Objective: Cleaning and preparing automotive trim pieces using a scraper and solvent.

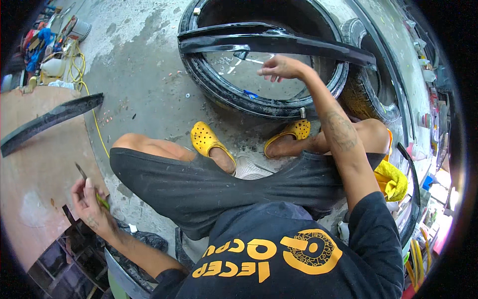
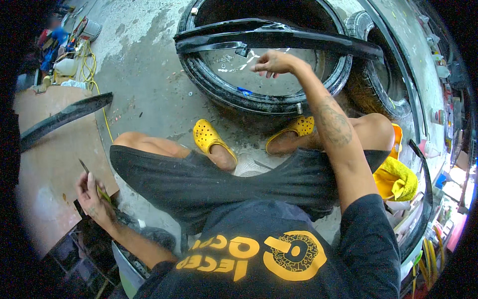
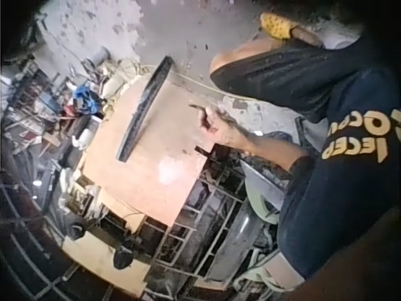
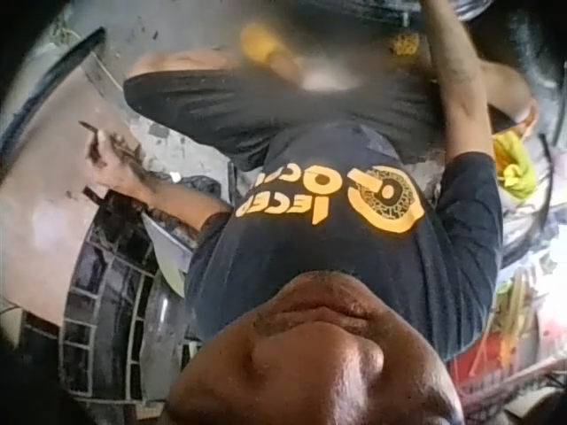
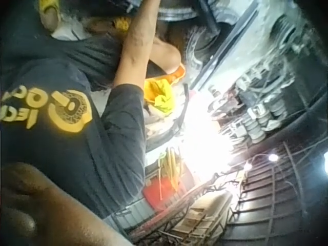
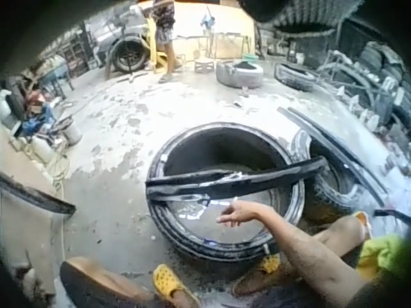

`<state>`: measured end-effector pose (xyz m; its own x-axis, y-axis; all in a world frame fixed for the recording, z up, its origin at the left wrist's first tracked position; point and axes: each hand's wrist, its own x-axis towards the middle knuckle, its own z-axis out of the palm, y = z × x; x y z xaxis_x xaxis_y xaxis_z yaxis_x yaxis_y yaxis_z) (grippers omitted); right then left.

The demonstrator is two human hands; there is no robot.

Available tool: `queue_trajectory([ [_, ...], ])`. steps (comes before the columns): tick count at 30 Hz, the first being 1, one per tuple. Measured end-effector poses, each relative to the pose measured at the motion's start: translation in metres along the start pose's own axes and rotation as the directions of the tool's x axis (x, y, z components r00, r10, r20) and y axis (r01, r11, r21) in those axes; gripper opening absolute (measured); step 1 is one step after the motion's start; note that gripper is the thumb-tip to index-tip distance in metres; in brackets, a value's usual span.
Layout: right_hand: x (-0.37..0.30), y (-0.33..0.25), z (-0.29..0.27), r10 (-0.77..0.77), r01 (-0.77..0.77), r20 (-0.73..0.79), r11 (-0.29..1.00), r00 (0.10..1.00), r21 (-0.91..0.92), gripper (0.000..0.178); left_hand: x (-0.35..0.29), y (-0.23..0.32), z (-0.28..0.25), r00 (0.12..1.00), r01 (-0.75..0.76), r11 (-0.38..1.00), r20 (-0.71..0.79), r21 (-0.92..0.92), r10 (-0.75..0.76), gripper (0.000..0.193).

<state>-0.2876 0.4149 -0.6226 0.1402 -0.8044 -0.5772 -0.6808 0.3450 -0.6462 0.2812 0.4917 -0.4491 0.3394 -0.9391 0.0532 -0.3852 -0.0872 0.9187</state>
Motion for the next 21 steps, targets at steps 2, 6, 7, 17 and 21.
queue_trajectory([
  [2,0.036,0.014,0.016,0.048,-0.047,0.059,0.999,0.997,-0.020,0.058,-0.005,0.028,0.043,0.995,-0.080,0.978,0.050,-0.191,0.091,0.030],
  [6,0.102,0.065,0.036,0.271,-0.270,-0.007,0.962,0.963,0.041,0.054,-0.015,0.051,0.125,0.951,-0.021,0.878,0.261,-0.479,0.166,0.032],
  [7,0.118,0.078,0.038,0.352,-0.350,-0.012,0.932,0.936,0.096,0.052,-0.014,0.050,0.142,0.949,0.031,0.863,0.285,-0.505,0.132,0.031],
  [17,0.248,0.220,0.102,-0.092,0.025,-0.308,0.976,0.947,-0.215,0.046,-0.023,0.009,0.197,0.672,0.344,0.926,0.730,-0.154,-0.127,0.029],
  [21,0.270,0.215,0.101,-0.016,-0.010,-0.310,0.997,0.951,-0.082,0.045,-0.018,0.000,0.203,0.637,0.334,0.942,0.741,-0.020,-0.210,0.026],
])
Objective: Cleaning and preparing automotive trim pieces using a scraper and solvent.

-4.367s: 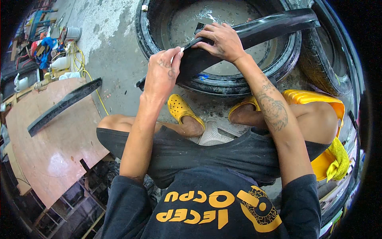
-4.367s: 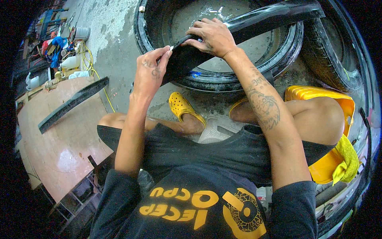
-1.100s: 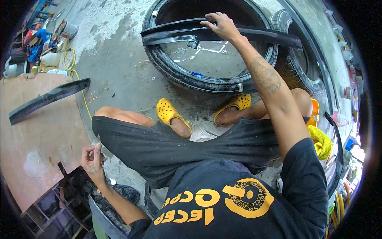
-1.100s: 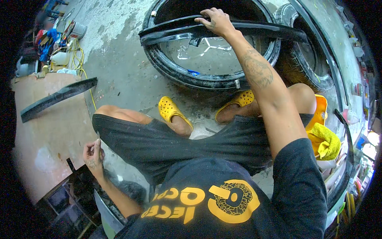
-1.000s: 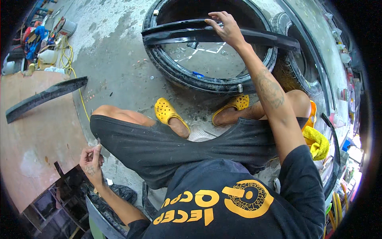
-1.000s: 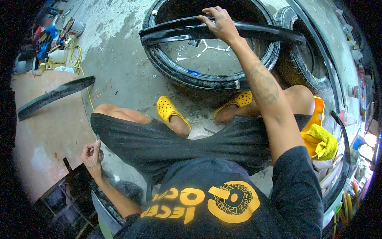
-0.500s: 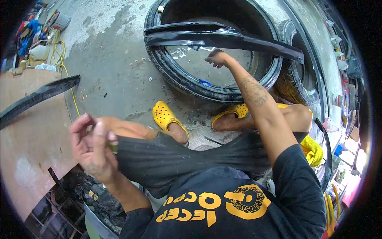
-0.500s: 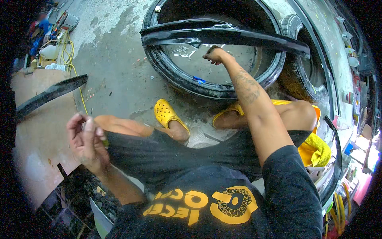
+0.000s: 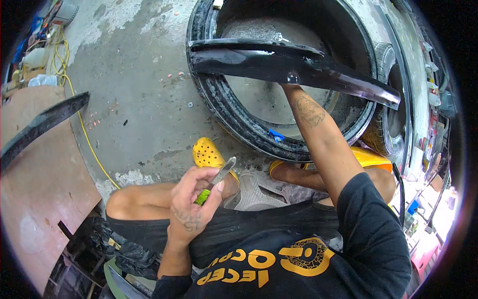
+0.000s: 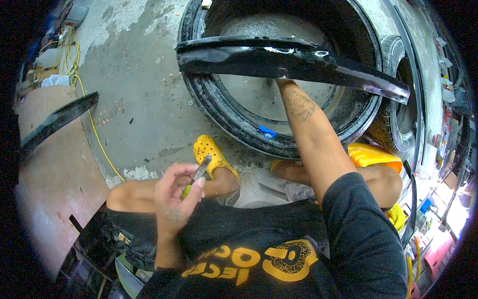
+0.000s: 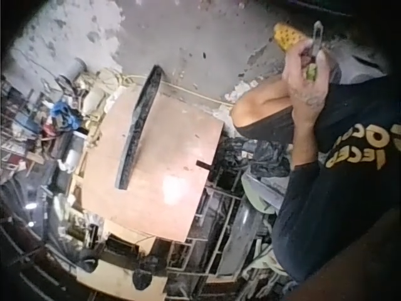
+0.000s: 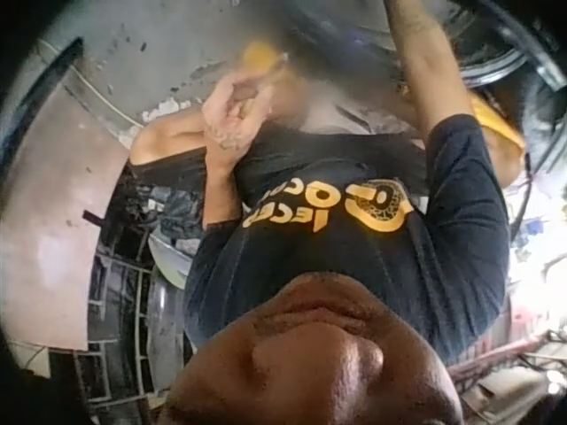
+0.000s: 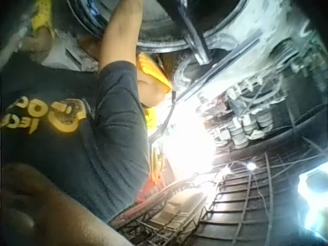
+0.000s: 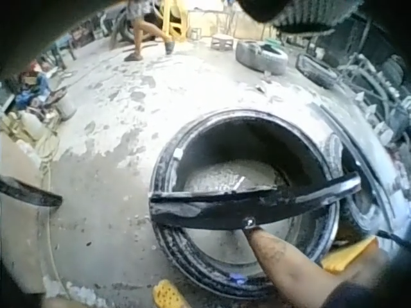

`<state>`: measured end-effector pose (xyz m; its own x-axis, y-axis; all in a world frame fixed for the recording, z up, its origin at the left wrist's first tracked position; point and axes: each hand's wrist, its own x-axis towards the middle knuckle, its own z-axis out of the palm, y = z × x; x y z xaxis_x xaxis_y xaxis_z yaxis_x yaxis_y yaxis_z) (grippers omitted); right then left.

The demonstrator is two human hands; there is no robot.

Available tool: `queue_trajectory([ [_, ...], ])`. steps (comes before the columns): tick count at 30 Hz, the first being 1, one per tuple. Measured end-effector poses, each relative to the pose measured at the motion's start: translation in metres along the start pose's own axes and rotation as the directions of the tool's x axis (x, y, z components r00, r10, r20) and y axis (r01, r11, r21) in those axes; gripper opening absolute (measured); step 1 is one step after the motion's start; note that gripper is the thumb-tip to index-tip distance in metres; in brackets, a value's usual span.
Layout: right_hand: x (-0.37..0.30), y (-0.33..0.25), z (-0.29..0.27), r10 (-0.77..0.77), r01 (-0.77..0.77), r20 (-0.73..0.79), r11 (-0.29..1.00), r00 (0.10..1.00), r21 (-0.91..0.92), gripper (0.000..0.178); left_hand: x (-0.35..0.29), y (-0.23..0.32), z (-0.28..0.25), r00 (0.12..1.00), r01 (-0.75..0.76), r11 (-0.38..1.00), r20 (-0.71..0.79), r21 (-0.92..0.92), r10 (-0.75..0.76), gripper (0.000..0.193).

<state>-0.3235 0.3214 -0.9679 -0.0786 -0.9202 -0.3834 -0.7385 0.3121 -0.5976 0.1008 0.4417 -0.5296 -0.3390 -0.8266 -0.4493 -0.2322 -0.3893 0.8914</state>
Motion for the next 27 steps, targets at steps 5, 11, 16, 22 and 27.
queue_trajectory([
  [5,-0.004,-0.028,0.023,0.114,-0.111,-0.014,0.984,0.993,0.136,0.043,0.005,-0.002,0.000,0.999,-0.012,0.995,-0.031,0.101,0.016,0.027],
  [11,-0.023,-0.038,-0.002,0.226,-0.209,-0.031,0.938,0.974,0.275,0.042,0.007,-0.002,-0.002,0.999,-0.022,0.993,-0.034,0.119,0.026,0.027],
  [16,-0.029,-0.064,-0.007,0.257,-0.225,-0.018,0.874,0.966,0.431,0.040,0.000,-0.005,0.002,0.996,-0.082,0.988,-0.031,0.130,0.087,0.026],
  [22,-0.036,-0.080,0.000,0.329,-0.287,0.037,0.757,0.944,0.587,0.039,0.003,-0.007,0.001,0.996,-0.075,0.984,-0.028,0.162,0.081,0.025],
  [27,-0.043,-0.082,-0.013,0.405,-0.343,0.077,0.641,0.911,0.686,0.038,0.008,-0.002,0.002,0.995,-0.097,0.983,-0.008,0.156,0.099,0.025],
])
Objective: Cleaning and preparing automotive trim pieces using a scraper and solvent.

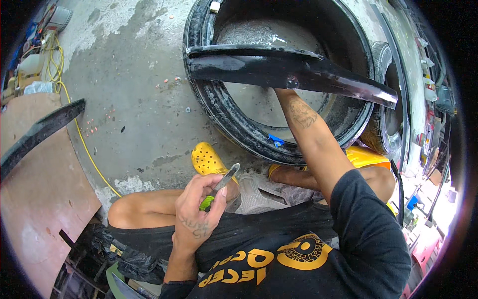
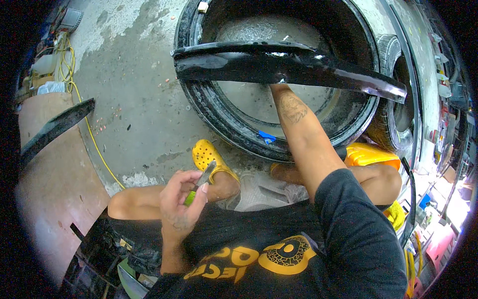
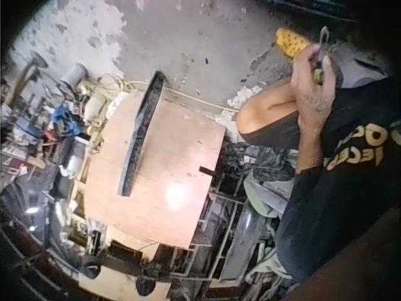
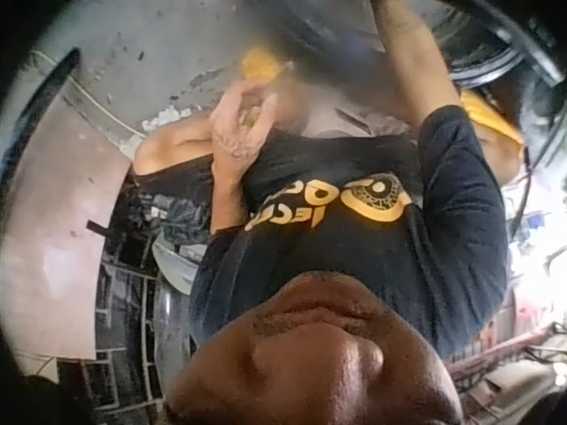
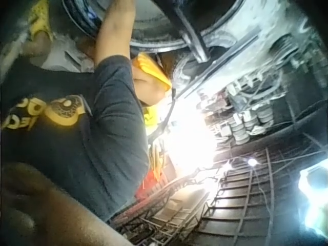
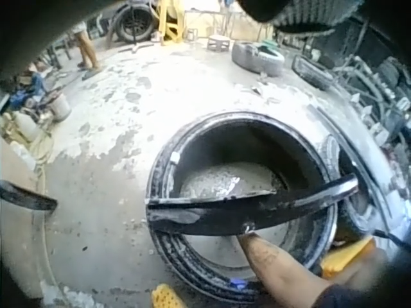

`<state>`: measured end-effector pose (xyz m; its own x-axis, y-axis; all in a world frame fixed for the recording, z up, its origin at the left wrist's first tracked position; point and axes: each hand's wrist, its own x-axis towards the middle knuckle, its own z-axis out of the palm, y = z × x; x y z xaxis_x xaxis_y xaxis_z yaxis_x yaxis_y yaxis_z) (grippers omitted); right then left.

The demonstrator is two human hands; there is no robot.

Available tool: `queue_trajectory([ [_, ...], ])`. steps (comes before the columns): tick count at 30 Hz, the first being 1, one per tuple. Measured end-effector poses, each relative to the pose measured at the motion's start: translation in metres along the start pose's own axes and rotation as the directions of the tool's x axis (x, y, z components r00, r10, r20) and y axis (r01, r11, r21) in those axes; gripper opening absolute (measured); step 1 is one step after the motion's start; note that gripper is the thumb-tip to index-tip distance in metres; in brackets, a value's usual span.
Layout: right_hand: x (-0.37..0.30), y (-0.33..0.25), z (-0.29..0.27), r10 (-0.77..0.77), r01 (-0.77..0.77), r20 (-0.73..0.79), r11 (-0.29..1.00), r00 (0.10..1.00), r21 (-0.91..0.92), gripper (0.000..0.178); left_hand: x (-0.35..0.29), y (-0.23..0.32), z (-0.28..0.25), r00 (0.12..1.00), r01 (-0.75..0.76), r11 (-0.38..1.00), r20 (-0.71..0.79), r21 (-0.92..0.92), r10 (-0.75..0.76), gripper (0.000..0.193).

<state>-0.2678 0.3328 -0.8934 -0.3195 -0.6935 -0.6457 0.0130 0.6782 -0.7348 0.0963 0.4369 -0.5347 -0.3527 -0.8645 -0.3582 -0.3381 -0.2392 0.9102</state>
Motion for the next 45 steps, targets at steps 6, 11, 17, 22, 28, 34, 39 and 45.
queue_trajectory([
  [6,-0.059,-0.022,-0.027,0.049,-0.043,-0.040,0.988,0.998,0.146,0.037,-0.004,0.004,-0.001,0.997,-0.074,0.997,0.004,0.025,0.074,0.025],
  [11,-0.148,-0.073,-0.029,-0.071,0.089,0.062,0.925,0.996,-0.369,0.020,-0.018,0.000,-0.002,0.981,-0.189,0.981,-0.025,0.049,0.191,0.026],
  [17,-0.235,-0.086,-0.046,-0.460,0.432,0.068,0.759,0.885,-0.487,0.026,-0.033,-0.001,-0.006,0.960,-0.237,0.969,-0.136,0.069,0.244,0.033],
  [22,-0.300,-0.115,-0.054,-0.564,0.430,-0.033,0.665,0.825,-0.611,0.024,-0.045,-0.024,-0.023,0.930,-0.287,0.942,-0.186,0.172,0.317,0.033],
  [28,-0.347,-0.143,-0.047,-0.658,0.593,0.026,0.661,0.753,-0.460,0.019,-0.061,-0.026,-0.029,0.920,-0.265,0.944,-0.242,0.196,0.308,0.033],
  [34,-0.307,-0.112,-0.014,-0.460,0.505,0.231,0.839,0.857,-0.203,0.024,-0.015,-0.026,0.018,0.904,-0.395,0.907,-0.114,0.143,0.412,0.032],
  [39,-0.297,-0.100,-0.007,-0.555,0.598,0.221,0.749,0.802,-0.287,0.025,0.023,-0.060,0.048,0.837,-0.505,0.759,0.017,0.410,0.548,0.030],
  [45,-0.296,-0.087,-0.008,-0.705,0.724,0.204,0.600,0.680,-0.341,0.020,0.029,-0.038,0.070,0.895,-0.413,0.852,-0.028,0.321,0.445,0.021],
])
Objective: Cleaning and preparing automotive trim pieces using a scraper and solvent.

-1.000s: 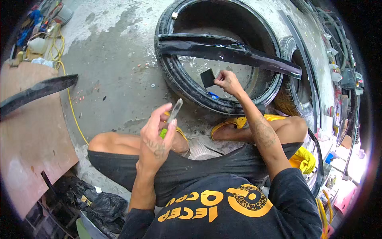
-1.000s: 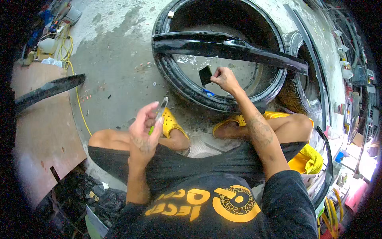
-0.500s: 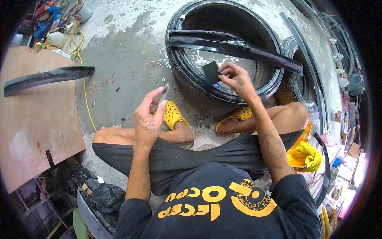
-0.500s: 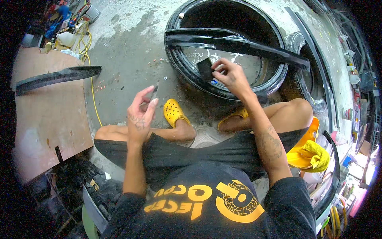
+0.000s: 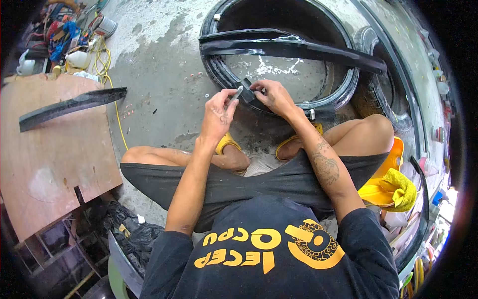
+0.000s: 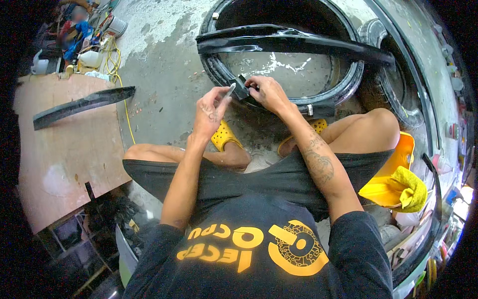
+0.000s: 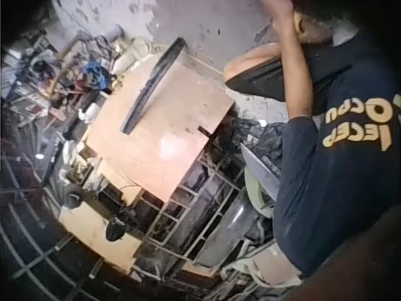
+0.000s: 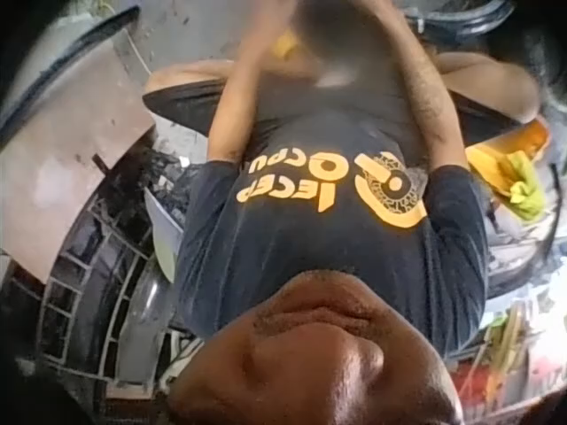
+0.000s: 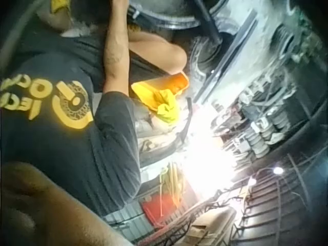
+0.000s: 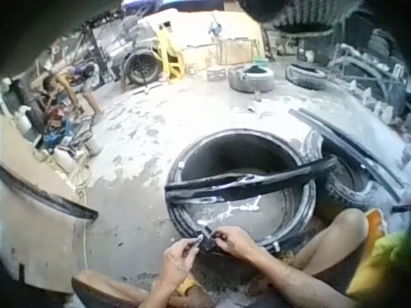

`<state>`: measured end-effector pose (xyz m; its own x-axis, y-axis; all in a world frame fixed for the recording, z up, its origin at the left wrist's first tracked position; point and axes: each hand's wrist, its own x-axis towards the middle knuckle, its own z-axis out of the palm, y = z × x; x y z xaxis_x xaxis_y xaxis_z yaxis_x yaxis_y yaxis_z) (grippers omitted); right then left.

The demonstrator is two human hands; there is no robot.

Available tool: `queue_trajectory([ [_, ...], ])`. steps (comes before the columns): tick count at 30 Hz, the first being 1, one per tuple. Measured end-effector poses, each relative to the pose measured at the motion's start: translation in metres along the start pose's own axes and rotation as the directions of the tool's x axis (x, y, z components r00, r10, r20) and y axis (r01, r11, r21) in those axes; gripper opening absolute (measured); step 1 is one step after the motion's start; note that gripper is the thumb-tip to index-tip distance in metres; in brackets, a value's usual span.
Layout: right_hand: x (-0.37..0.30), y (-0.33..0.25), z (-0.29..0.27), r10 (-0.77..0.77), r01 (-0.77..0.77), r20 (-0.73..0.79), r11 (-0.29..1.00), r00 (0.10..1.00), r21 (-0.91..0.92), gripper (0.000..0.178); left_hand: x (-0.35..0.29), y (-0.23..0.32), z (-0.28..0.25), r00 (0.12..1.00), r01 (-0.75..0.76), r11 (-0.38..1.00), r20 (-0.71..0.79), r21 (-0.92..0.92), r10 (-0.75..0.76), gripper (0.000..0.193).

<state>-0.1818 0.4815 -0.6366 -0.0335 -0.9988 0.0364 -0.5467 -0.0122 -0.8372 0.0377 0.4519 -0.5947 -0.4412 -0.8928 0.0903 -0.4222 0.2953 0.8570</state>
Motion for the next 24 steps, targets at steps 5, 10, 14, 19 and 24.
queue_trajectory([
  [5,-0.002,-0.010,0.011,-0.064,0.059,-0.035,0.988,0.997,-0.140,0.023,-0.006,-0.026,0.007,0.995,-0.101,0.979,0.014,0.180,0.100,0.022],
  [10,-0.003,0.003,0.016,-0.098,0.091,-0.066,0.991,0.993,-0.098,0.040,-0.008,-0.022,0.013,0.993,-0.116,0.946,0.018,0.303,0.116,0.021],
  [14,0.001,0.011,0.009,-0.048,0.047,-0.006,0.988,0.999,-0.148,0.042,-0.005,-0.021,0.022,0.971,-0.236,0.941,0.028,0.242,0.237,0.023],
  [19,0.010,0.015,0.030,-0.215,0.210,-0.050,0.974,0.975,-0.085,0.044,-0.005,-0.028,0.010,0.988,-0.156,0.935,0.060,0.318,0.145,0.024],
  [24,0.002,0.014,0.022,-0.182,0.177,-0.036,0.977,0.983,-0.116,0.045,-0.006,-0.027,0.011,0.976,-0.216,0.927,0.100,0.308,0.194,0.026],
])
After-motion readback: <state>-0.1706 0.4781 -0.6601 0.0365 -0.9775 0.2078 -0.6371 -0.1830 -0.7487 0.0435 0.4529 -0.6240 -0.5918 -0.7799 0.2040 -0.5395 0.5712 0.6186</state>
